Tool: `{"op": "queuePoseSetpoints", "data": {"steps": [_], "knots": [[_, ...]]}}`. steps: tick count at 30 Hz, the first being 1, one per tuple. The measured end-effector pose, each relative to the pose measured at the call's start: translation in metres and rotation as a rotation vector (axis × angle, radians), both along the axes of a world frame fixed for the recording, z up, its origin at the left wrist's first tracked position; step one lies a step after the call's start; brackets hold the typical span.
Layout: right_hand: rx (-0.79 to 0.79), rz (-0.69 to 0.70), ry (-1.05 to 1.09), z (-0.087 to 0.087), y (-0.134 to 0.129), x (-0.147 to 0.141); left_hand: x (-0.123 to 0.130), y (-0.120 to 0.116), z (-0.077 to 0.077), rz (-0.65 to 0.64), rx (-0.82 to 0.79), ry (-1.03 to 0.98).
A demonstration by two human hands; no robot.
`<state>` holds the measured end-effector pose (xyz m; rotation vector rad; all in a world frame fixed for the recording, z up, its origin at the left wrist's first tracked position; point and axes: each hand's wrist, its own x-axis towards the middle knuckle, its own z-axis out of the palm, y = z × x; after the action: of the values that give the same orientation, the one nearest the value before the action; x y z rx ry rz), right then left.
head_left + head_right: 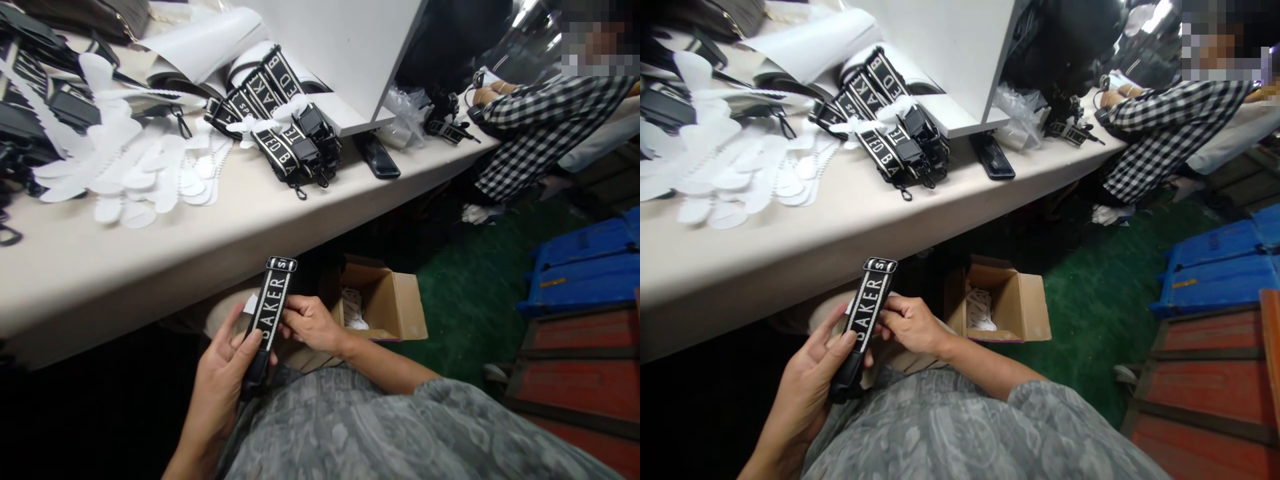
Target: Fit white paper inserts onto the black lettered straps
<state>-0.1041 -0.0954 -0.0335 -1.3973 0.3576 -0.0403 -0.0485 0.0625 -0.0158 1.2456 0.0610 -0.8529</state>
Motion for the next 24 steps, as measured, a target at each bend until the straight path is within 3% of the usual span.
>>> {"op": "queuePoseSetpoints", "data": {"steps": [5, 18, 24], "knots": [[0.094, -0.016, 0.048, -0.007, 0.007, 0.003, 0.002, 0.006, 0.001, -0.063, -0.011, 0.006], [0.127, 0.077, 0.035, 0.01, 0.009, 0.005, 0.001, 0.021, -0.014, -0.054, 0.009, -0.062], [0.025, 0.086, 0.104, 0.005, 0.006, -0.005, 0.007, 0.022, -0.024, -0.018, 0.175, -0.21]]}}
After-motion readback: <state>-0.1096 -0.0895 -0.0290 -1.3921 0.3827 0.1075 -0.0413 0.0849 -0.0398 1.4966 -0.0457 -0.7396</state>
